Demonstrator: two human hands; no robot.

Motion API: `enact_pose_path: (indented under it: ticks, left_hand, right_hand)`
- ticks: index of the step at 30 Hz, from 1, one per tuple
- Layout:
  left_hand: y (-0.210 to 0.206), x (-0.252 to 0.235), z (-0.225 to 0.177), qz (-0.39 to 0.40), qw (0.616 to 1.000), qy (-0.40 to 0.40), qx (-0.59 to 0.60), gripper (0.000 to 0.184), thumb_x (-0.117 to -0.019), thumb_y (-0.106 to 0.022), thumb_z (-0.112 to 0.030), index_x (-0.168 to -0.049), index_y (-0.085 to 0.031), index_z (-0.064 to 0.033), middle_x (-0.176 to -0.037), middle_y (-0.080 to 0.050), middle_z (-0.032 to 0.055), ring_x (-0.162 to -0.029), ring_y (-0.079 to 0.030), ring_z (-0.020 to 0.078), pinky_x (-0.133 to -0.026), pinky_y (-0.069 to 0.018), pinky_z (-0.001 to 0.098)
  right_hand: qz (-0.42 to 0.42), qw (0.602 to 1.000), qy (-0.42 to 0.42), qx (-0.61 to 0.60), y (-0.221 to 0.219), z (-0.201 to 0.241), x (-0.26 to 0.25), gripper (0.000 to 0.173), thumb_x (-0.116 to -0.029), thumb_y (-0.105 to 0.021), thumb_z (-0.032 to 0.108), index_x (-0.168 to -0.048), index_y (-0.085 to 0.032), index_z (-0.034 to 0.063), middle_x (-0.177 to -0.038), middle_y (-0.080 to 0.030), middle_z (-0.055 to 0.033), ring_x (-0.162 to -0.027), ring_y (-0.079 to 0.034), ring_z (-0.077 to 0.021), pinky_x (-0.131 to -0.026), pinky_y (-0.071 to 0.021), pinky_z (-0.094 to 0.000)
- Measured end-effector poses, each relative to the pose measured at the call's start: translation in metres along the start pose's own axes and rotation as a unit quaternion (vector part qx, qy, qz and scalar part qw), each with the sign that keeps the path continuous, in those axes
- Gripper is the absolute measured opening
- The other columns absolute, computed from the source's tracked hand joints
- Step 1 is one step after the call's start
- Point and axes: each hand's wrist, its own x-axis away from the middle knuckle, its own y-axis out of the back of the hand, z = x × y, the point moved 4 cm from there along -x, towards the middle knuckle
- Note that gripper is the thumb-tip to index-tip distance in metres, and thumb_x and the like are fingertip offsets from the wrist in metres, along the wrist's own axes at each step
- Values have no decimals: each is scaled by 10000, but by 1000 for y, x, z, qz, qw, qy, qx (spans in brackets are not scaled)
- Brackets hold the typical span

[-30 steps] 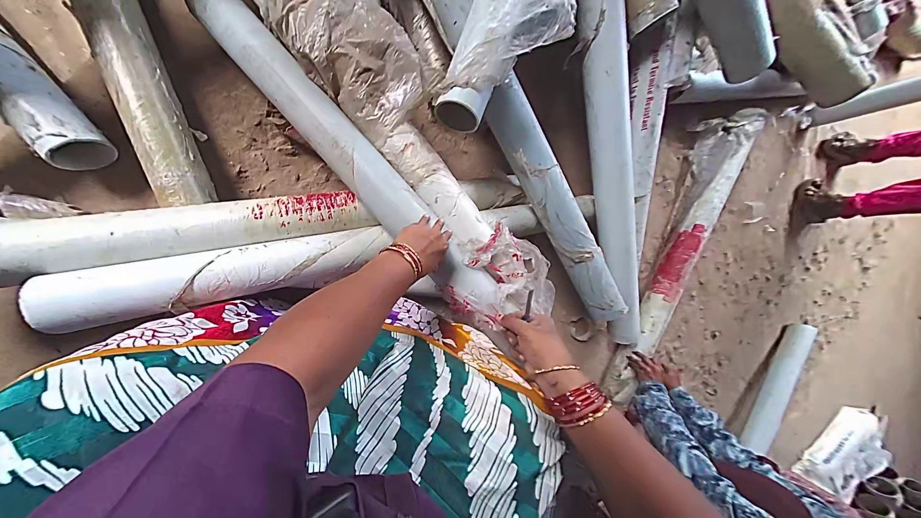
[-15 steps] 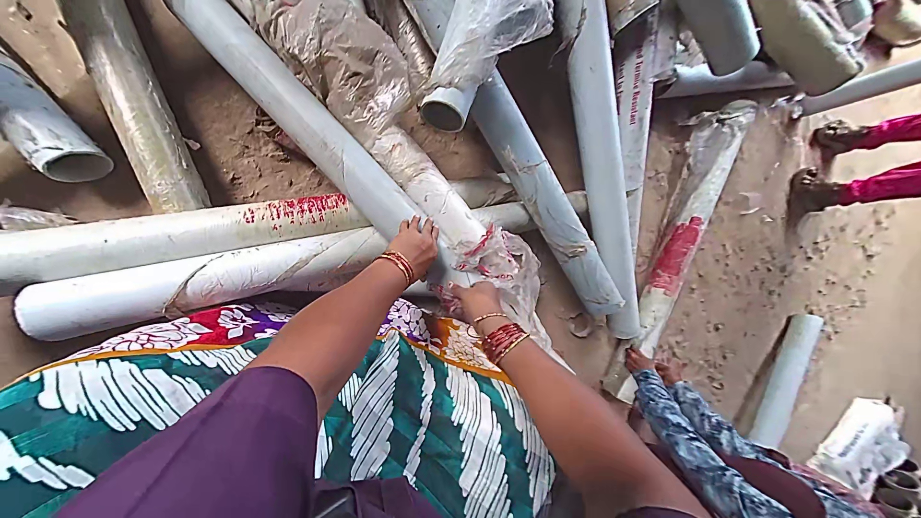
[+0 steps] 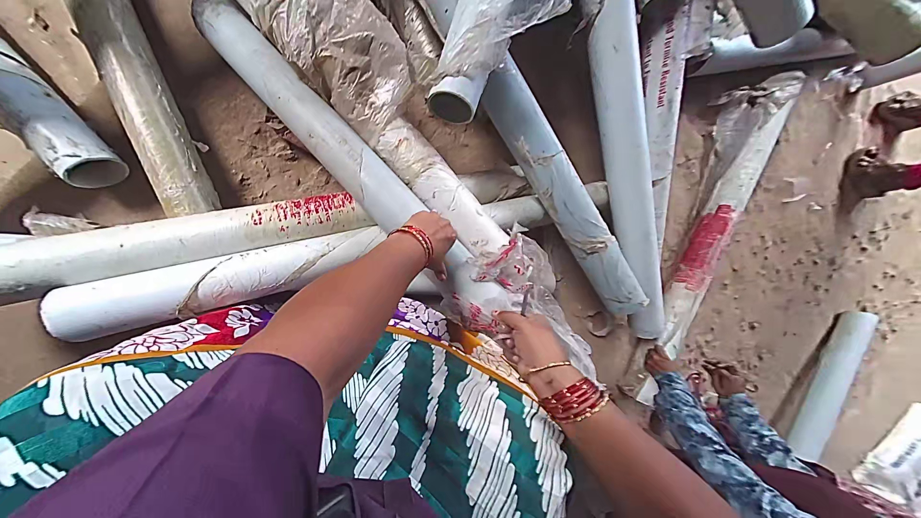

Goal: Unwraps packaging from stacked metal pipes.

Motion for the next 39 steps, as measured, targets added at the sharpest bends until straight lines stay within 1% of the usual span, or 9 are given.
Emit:
enact_pose_path:
  ticks: [5, 8, 11, 15, 20, 22, 27, 32, 39]
  left_hand:
    - [6, 1, -6, 10, 1000, 3, 0, 791, -876, -760, -525, -1365, -564, 65, -1363, -591, 262, -1290, -556, 440, -983, -469, 631]
    - [-16, -3, -10, -68, 997, -4, 39, 767, -969, -672, -473, -1495, -452, 40, -1561, -413, 274, -1477, -336, 475, -1158, -281, 680]
    - [-52, 7, -10, -178, 981, -66, 39, 605, -1025, -621, -317, -1512, -461, 3, -1615, -358, 242, -1515, -276, 464, -1191, -203, 683]
    - [-59, 10, -4, -164, 983, -84, 5, 491, -1049, -526, -114, -1527, -456, -27, -1609, -384, 220, -1494, -307, 490, -1185, -251, 660]
    - [-41, -13, -19, -74, 995, -58, -27, 461, -1045, -456, -19, -1504, -463, 14, -1602, -386, 232, -1510, -273, 481, -1216, -204, 640]
    - [-40, -16, -25, -56, 996, -61, -44, 446, -1055, -452, -28, -1496, -461, 35, -1598, -384, 245, -1512, -269, 479, -1223, -204, 623]
    - [-35, -18, -19, -52, 996, -60, -36, 567, -1003, -630, -122, -1491, -431, 87, -1586, -385, 272, -1516, -294, 434, -1245, -215, 540]
    - [-34, -12, 5, -65, 993, -56, -87, 744, -899, -759, -188, -1568, -434, -155, -1646, -358, 117, -1535, -212, 462, -1152, -54, 781]
    - [-19, -23, 7, -21, 998, -6, -59, 794, -849, -827, -264, -1553, -464, -204, -1619, -421, 34, -1534, -232, 442, -1105, -76, 836]
  right_hand:
    - [6, 996, 45, 75, 27, 0, -8, 239, -986, -619, 63, -758, -551, 81, -551, -478, 28, -385, -350, -25, -364, -269, -176]
    - [-60, 959, 133, 245, 49, 7, -47, 233, -961, -711, 185, -791, -627, 50, -639, -526, -7, -504, -434, -67, -490, -365, -242]
    - [-109, 862, 235, 437, 45, 24, -44, 357, -945, -751, 316, -1109, -721, 1, -1071, -674, -240, -964, -662, -390, -851, -511, -592]
    - [-19, 673, 553, 490, -6, 19, -18, 268, -805, -762, 73, -1065, -757, 7, -1097, -699, -221, -719, -709, -378, -554, -567, -539]
    - [82, 592, 383, 704, -29, -8, -49, 378, -950, -691, 209, -1262, -628, 4, -1254, -604, -243, -729, -702, -371, -598, -573, -515]
    - [81, 605, 331, 719, -27, -19, -62, 523, -969, -686, 229, -1423, -525, 25, -1352, -534, -273, -771, -702, -392, -635, -583, -522]
    - [106, 621, 334, 701, -34, -43, -86, 402, -1022, -587, 202, -1370, -541, 7, -1312, -573, -271, -801, -708, -414, -662, -579, -540]
    - [92, 684, 365, 625, -39, -44, -97, 246, -993, -530, 35, -1193, -654, -37, -1244, -643, -265, -872, -709, -455, -698, -560, -590]
    - [96, 777, 404, 473, -3, -45, -84, 156, -946, -627, 7, -1048, -732, -49, -1099, -708, -236, -990, -707, -410, -850, -554, -591]
